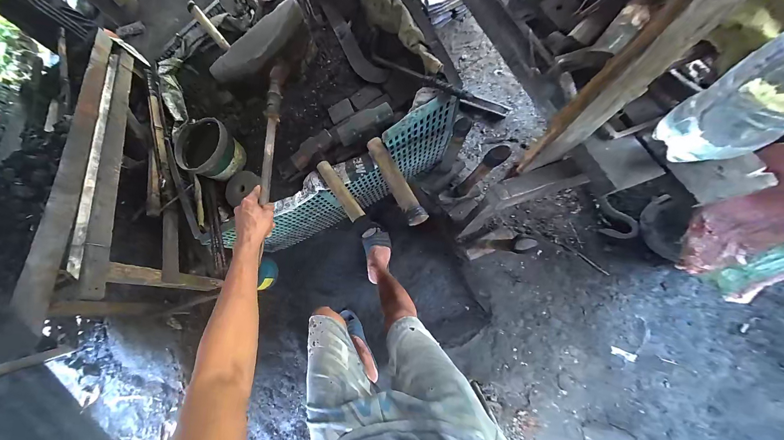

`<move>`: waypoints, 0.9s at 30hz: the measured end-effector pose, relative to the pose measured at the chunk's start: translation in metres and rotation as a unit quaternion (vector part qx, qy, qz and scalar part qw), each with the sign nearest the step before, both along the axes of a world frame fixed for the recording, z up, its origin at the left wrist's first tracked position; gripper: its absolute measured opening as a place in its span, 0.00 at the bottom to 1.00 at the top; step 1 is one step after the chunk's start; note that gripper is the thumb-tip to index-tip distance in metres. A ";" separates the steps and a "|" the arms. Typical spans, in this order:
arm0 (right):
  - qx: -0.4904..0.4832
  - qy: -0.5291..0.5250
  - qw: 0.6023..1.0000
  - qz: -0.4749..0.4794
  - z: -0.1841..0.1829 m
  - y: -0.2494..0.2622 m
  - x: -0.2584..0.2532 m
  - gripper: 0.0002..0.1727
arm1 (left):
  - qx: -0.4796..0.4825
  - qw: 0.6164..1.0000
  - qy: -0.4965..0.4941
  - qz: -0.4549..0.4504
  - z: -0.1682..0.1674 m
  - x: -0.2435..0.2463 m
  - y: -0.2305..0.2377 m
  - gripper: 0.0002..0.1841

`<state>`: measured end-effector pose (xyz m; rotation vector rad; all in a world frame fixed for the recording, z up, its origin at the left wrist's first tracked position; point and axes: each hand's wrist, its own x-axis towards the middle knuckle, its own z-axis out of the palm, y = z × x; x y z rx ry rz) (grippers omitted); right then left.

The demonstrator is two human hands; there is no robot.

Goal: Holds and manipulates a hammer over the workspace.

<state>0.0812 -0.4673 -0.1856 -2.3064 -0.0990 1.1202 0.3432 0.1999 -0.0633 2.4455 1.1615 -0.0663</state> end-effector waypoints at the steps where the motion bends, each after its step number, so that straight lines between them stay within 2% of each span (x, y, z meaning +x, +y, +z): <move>1: 0.002 -0.001 1.000 0.002 -0.001 -0.001 -0.001 0.21 | 0.015 1.000 0.003 -0.012 0.000 0.001 0.000 0.30; 5: 0.010 -0.012 1.000 -0.006 -0.002 -0.002 -0.002 0.21 | 0.038 0.999 0.016 -0.031 0.003 0.027 0.005 0.32; 7: 0.009 -0.014 1.000 -0.015 0.000 -0.002 -0.002 0.21 | -0.020 0.999 -0.013 0.021 -0.003 0.040 0.006 0.31; 10: 0.000 -0.011 1.000 -0.017 0.000 -0.001 -0.002 0.21 | -0.146 0.981 -0.071 0.106 -0.008 0.046 -0.006 0.28; 13: -0.001 -0.010 1.000 -0.013 -0.002 -0.001 -0.001 0.19 | -0.188 0.969 -0.101 0.124 -0.015 0.047 -0.028 0.22; 19: -0.002 -0.017 1.000 -0.010 -0.001 0.000 -0.003 0.19 | -0.154 0.975 -0.121 0.108 -0.033 0.046 -0.035 0.25; 22: 0.004 -0.015 1.000 -0.011 -0.002 0.001 -0.002 0.20 | -0.148 0.981 -0.084 0.093 -0.029 0.035 -0.020 0.26; 27: 0.007 -0.009 1.000 -0.011 -0.004 -0.001 -0.003 0.19 | -0.104 0.988 -0.086 0.075 -0.026 0.026 -0.016 0.26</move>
